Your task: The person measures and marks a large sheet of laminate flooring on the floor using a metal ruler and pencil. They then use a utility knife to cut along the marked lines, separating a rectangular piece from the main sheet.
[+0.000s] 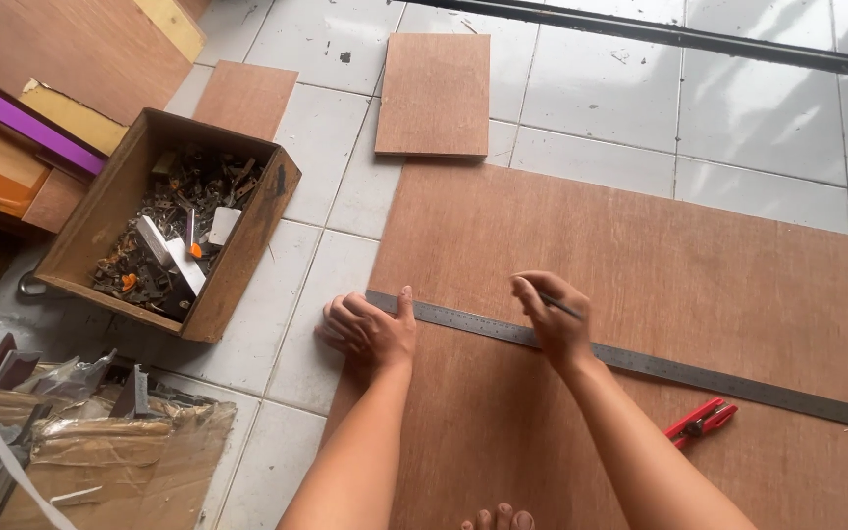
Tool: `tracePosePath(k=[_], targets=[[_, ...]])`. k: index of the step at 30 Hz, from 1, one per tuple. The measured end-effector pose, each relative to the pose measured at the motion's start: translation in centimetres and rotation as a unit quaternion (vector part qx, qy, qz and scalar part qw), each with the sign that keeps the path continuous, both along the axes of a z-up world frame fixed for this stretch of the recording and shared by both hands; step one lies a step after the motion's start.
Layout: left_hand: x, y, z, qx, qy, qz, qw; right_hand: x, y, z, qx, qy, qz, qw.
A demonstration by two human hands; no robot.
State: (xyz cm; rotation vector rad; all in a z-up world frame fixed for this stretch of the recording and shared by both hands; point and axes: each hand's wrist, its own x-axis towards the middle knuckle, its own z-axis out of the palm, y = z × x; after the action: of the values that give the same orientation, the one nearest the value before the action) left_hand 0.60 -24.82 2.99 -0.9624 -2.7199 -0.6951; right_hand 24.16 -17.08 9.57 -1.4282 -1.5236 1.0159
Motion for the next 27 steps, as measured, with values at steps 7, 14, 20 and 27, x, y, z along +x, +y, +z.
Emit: tracePosePath(k=[7, 14, 20, 27], targets=[[-0.1, 0.1, 0.4, -0.011, -0.014, 0.005, 1.0, -2.3, 1.1, -6.0, 0.063, -0.073, 0.027, 0.995], [0.0, 0.0, 0.2, -0.011, -0.023, 0.002, 1.0, -1.7, 0.8, -7.0, 0.101, -0.096, 0.023, 0.99], [-0.1, 0.1, -0.4, 0.005, -0.001, 0.0, 1.0, -1.6, 0.8, -7.4, 0.127, -0.134, 0.044, 0.982], [0.0, 0.1, 0.0, 0.006, 0.017, 0.001, 1.0, -1.3, 0.8, -7.7, 0.154, -0.151, 0.063, 0.974]])
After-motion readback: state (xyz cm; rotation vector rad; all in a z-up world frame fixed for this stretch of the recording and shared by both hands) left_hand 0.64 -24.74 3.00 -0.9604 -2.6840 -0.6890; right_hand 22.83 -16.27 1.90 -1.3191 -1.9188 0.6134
